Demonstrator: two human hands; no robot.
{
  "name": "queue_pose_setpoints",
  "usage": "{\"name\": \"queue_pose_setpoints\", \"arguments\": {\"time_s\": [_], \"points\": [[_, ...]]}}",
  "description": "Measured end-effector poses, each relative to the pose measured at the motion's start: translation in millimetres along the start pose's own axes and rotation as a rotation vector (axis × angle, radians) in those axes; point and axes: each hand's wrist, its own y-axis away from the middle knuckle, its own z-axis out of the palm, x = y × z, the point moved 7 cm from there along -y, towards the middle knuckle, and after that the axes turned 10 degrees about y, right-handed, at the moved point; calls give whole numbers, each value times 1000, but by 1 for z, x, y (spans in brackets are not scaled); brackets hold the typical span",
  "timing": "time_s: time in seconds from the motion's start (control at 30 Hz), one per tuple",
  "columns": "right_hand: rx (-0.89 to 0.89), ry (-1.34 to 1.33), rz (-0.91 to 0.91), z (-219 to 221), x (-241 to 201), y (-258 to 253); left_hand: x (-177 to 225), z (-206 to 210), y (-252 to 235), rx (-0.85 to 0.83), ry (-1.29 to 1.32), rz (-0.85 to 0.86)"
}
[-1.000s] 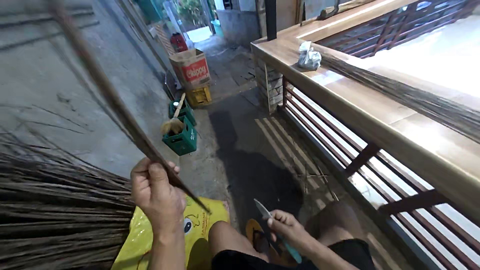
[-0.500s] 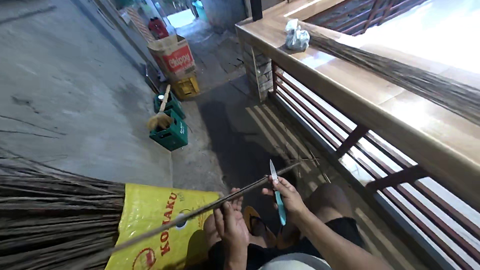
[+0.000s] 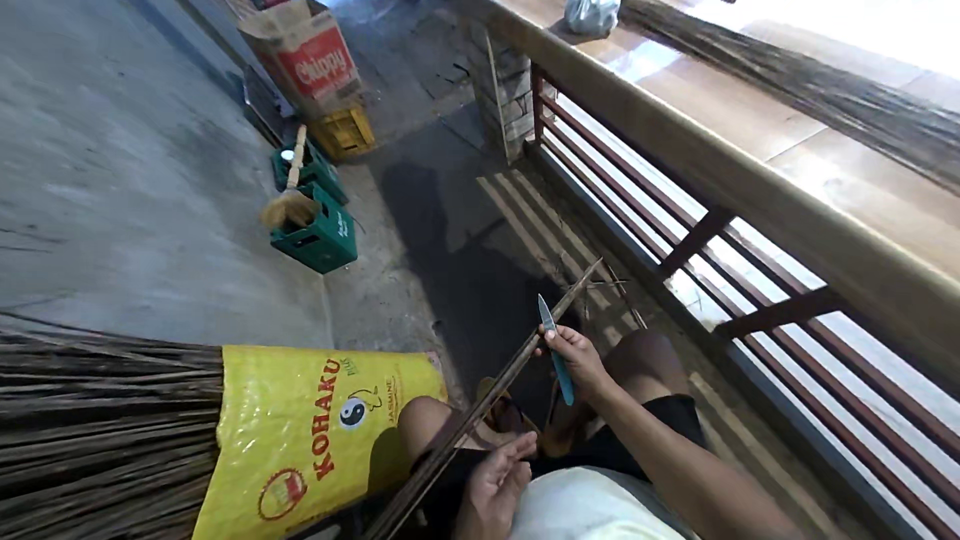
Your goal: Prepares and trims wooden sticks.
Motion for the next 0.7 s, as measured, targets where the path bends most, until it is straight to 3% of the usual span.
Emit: {"name": "queue_pose_setpoints", "arguments": {"time_s": [0.1,0.17,0.23,0.3,0.33,0.5,0.6,0.7], "points": [[-41,26,-38,-5,-3,0,42,-7,-4,9,-211,327],[-63,33,-42,-4,-4,2,52,-23,-19,130,-438,364],[-81,53,-48,-1,-4,5,34,-39,-39,172,-591,108],[-100,96,-69,2,-5,7,3,-51,-53,142,-567,-196],[-105,120,-80,2,-5,8,-11,-55,-55,138,-528,-265],[-117,259,-157,-4,-2,12,-42,-55,-47,184,-409,-378],[-83,310,-50,-6,3,22,-41,-61,-48,261,-384,-370],[-232,294,61,2,7,42,-37,-69,-48,327,-356,-342]]}}
